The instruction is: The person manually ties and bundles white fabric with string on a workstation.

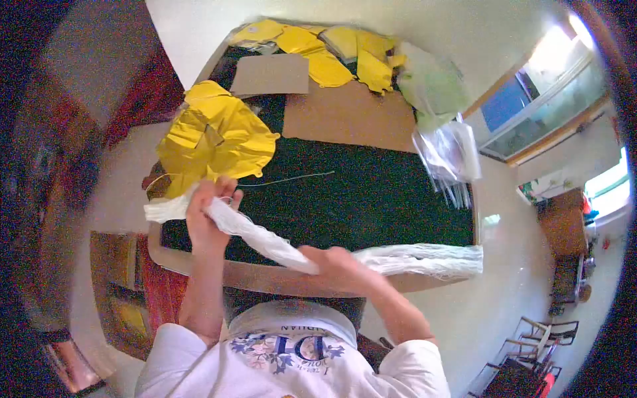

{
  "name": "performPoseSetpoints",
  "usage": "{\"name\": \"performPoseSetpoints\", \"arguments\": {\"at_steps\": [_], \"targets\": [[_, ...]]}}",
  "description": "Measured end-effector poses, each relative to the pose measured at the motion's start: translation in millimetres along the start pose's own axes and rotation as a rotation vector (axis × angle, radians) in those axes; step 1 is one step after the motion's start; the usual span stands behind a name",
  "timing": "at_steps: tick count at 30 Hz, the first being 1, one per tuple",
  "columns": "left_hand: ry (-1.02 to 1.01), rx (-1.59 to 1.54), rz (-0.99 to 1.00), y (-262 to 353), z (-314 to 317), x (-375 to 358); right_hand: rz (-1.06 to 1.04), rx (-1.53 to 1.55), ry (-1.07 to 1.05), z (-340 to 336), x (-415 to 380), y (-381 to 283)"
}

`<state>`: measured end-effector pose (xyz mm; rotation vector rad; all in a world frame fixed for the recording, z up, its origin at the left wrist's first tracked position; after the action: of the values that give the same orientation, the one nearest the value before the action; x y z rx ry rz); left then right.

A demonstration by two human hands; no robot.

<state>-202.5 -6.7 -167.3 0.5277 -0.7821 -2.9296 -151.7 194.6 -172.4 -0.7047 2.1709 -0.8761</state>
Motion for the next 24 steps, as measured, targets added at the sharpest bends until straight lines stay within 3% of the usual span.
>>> {"name": "performPoseSetpoints", "arguments": {"at_steps": [2, 5, 9, 11, 12, 18, 19, 21, 22, 24], "targets": [[-0.095, -0.141, -0.041, -9.3, -11.9, -1.3, 0.140, -0.086, 0.130, -30.8, -36.7, 39.6], [-0.170, -0.372, -0.312, -57.2, -60.7, -5.1, 0.273, -0.190, 0.440, -88.1, -89.1, 98.8], [-0.117, -0.333, -0.327, -79.1, -78.8, -12.9, 0.188, -0.402, 0.952, -153.7, -159.0, 172.4], [-0.146, -0.302, -0.304, -76.4, -79.2, -7.0, 0.153, -0.675, 1.125, -183.7, -201.3, 165.9], [-0.079, -0.338, -0.312, -78.2, -79.8, -6.8, 0.256, -0.721, 1.160, -196.5, -223.4, 175.5], [-0.049, -0.197, -0.387, -122.3, -73.9, -20.9, 0.781, -1.122, 1.177, -245.0, -359.8, 277.1], [0.035, -0.118, -0.398, -129.9, -69.3, -25.1, 0.907, -1.154, 1.136, -247.7, -372.9, 291.8], [0.210, 0.040, -0.410, -135.8, -60.5, -36.0, 1.245, -0.852, 0.974, -242.7, -403.7, 382.2], [0.007, -0.042, -0.437, -145.5, -68.1, -27.3, 1.390, -0.690, 0.877, -236.8, -418.2, 419.3], [0.027, 0.010, -0.509, -140.9, -66.5, -35.7, 1.174, -0.748, 0.806, -246.3, -421.2, 448.0]]}}
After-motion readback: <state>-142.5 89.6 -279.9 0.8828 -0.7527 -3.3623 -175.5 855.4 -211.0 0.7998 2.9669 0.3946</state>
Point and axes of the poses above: each hand's wrist, its own x-axis towards the middle knuckle, its own z-axis out of the palm, y = z × x, the point moved 9 cm from there along x, towards the middle knuckle, and after that the axes turned 6 degrees about -z, right-handed, at the moved point
